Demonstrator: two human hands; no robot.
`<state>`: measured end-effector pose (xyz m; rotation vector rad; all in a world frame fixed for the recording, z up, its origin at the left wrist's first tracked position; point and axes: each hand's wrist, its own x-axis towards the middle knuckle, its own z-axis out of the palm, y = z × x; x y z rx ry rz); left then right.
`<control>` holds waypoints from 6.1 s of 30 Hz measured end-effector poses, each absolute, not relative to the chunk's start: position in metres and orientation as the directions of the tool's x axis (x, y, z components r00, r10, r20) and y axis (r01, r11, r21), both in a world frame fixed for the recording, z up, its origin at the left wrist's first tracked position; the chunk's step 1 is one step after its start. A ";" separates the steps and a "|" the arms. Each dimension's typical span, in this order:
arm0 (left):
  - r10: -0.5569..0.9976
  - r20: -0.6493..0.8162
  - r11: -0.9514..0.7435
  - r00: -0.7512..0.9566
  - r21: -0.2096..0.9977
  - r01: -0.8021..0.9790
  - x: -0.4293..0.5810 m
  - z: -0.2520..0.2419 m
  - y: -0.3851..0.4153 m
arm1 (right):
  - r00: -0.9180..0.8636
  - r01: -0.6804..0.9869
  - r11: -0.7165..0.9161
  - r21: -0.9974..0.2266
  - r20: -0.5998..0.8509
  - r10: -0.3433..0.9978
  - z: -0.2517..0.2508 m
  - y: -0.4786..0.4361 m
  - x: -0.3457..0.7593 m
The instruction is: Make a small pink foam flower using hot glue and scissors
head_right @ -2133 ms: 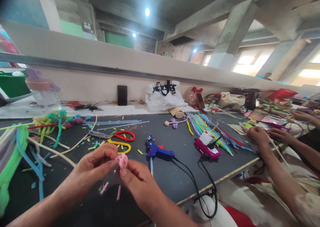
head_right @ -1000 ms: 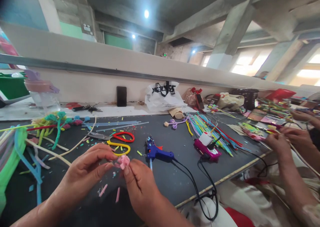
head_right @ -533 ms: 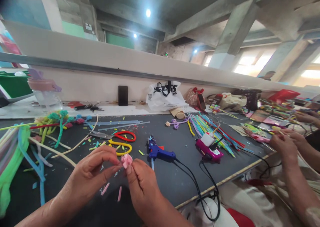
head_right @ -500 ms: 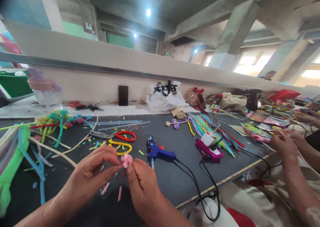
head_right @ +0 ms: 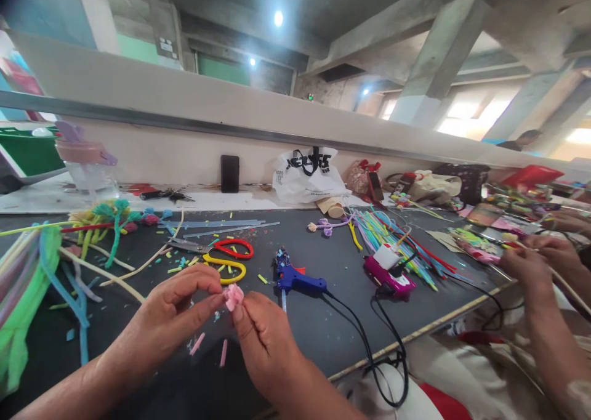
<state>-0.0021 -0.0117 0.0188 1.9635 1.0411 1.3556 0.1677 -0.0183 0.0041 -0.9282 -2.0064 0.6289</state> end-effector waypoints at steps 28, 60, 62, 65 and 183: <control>0.739 0.495 -0.629 0.457 0.749 0.206 -0.013 0.029 -0.008 | -0.637 -0.379 -0.479 -0.792 -0.153 0.756 0.007 -0.018 0.170; 0.801 0.474 -0.549 0.366 0.825 0.133 -0.006 0.022 -0.009 | -0.575 -0.454 -0.381 -0.805 -0.061 0.816 0.003 -0.019 0.168; 0.792 0.485 -0.558 0.370 0.821 0.118 -0.006 0.022 -0.009 | -0.567 -0.453 -0.366 -0.813 -0.054 0.822 0.004 -0.020 0.168; 0.774 0.509 -0.583 0.376 0.805 0.109 -0.007 0.022 -0.009 | -0.552 -0.446 -0.345 -0.826 -0.049 0.832 0.002 -0.020 0.167; 0.705 0.691 -0.690 0.158 0.618 0.377 -0.001 0.022 -0.032 | -0.326 0.287 0.819 -0.498 0.753 0.572 0.016 -0.027 0.171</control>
